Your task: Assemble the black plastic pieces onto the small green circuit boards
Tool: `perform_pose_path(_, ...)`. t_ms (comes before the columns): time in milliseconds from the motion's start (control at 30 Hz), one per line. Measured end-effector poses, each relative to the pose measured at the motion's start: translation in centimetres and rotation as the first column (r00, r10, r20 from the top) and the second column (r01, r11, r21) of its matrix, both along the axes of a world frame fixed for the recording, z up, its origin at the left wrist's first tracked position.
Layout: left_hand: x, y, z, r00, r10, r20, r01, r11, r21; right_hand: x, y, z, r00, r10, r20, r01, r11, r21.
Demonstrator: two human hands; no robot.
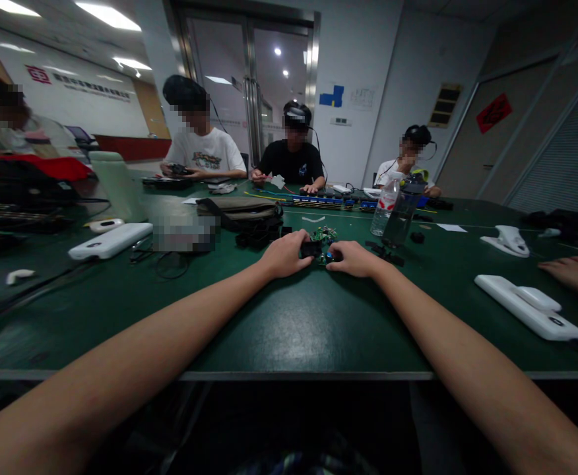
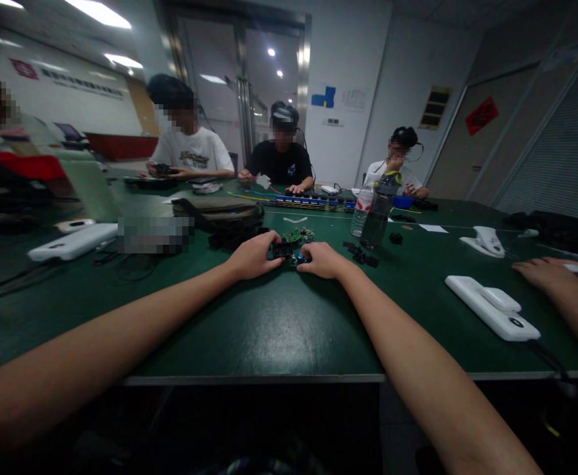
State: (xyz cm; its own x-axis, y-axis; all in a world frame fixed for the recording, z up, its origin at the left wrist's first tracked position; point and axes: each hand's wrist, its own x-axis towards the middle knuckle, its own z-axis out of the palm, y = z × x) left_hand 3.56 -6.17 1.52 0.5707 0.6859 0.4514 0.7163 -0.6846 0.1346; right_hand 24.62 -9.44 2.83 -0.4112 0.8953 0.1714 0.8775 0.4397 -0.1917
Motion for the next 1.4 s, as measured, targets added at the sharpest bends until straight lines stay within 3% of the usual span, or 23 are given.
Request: perform_pose_path(1400, -0.01, -0.02, -0.04, 1.000, -0.009, -0.007, 0.009, 1.000, -0.004, 0.14, 0.39, -0.34, 1.000, 0.007, 0.011, -0.008, 1.000, 0.018)
